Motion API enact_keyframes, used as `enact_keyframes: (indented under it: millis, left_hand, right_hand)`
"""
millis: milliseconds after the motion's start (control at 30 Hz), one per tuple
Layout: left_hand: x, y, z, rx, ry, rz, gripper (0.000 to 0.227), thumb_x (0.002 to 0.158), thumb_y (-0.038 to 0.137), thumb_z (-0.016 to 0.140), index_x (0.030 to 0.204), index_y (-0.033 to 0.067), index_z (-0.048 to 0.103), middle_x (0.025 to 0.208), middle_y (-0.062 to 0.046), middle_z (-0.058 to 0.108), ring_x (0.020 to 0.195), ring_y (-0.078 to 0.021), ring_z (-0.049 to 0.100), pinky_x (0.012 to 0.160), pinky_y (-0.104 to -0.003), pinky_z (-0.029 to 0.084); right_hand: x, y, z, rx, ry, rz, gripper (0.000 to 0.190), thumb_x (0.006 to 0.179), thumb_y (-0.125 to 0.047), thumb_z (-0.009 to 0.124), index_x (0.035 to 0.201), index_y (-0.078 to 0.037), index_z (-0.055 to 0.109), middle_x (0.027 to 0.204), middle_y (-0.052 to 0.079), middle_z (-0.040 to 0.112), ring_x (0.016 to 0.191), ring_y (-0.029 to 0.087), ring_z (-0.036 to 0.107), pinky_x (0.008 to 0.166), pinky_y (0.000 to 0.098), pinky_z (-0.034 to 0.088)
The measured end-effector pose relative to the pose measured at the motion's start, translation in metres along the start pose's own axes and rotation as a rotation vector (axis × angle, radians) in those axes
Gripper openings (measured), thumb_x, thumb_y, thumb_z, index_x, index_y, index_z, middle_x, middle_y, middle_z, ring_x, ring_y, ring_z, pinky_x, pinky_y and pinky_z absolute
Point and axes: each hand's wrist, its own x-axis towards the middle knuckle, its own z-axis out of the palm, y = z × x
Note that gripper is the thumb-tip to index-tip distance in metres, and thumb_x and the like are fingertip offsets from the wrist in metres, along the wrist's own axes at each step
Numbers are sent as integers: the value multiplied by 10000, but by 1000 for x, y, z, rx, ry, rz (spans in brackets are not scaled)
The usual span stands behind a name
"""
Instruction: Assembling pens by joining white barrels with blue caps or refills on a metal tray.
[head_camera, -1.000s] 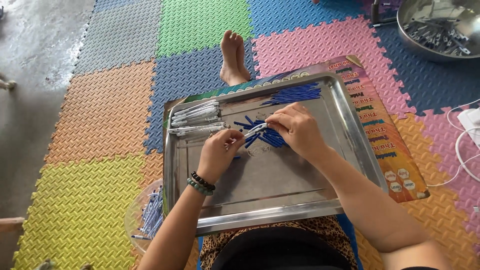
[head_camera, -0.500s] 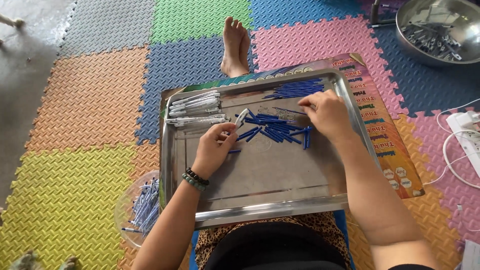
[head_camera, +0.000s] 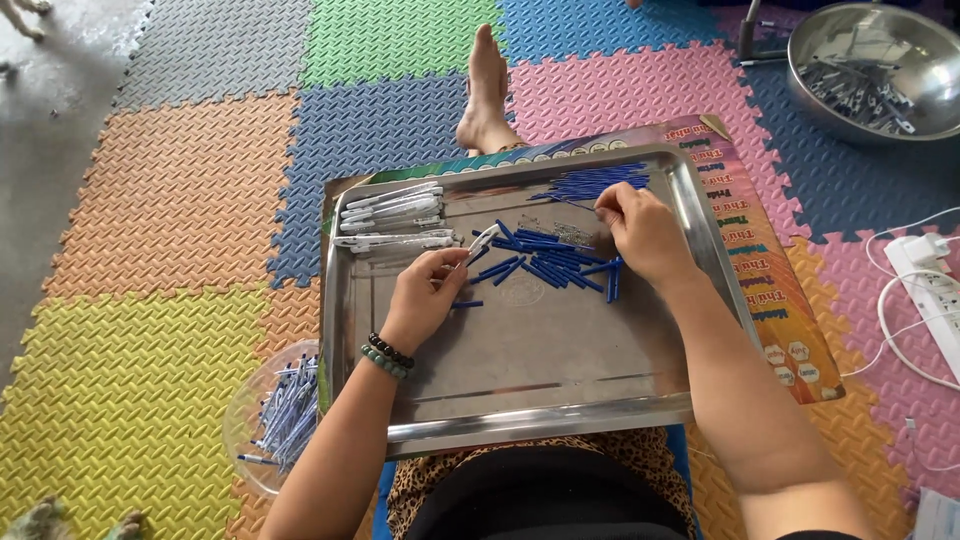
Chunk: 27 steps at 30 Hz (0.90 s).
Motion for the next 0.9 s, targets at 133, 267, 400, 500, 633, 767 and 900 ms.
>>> enact_keyframes:
  millis: [133,267,400,500,633,767,900]
  left_hand:
    - [-1,3,0,8,12,29,248,1041,163,813,1286,165,854,1110,-114,821,927,-266,824,780,-360,678]
    - [1,2,-1,9,-9,42,251,1055,152,799,1299,162,853,1114,-130,813,932,-300,824,784,-386,689]
    - [1,0,1,21,-18,52,251,1051,160,805,1298,170,851,1107,-115,811,933,-277,821,785,-366,687]
    - [-1,0,-1,34,-27,58,256,1052,154,797,1303,159,848,1107,-134,812,929,-302,826,779,-386,692]
    - [-2,11,-8,96,-37,131,271,1040,142,795,1300,179,859,1131,-126,818,969,-352,829,784,-414,703]
    - [-6,18,-10,142,-99,147,292,1025,133,794,1301,194,868,1163,-136,817,980,-380,829,789,-452,711]
    - [-6,12,-3,93,-114,120,315,1024,129,790,1327,179,858,1162,-135,831,985,-336,828,819,-410,702]
  right_hand:
    - [-6,-44,-19,217,106,-89,68,1118,-275,818,1154,-218,814,1008,-1,824,1042,228,758,959,362,609]
    - [-1,-51,-16,260,109,-255,32,1108,-189,808,1106,-189,840,1019,26,821,1035,259,752,981,375,591]
    - [-3,-58,-12,228,119,-328,32,1093,-144,813,1094,-158,842,1001,38,808,1023,265,748,973,382,590]
    - [-7,-62,-13,194,122,-331,24,1087,-152,817,1079,-154,839,994,27,800,1027,254,744,971,369,592]
    - [0,-57,-6,45,223,-404,33,1102,-219,836,1116,-199,859,1022,-3,719,1015,228,687,953,363,588]
    - [0,-64,0,-114,308,-408,59,1086,-240,858,1130,-280,865,1080,-13,687,1036,209,678,925,376,591]
    - [-4,-79,22,109,279,-334,70,1059,-241,851,1104,-294,847,1067,-82,741,1043,194,741,923,337,610]
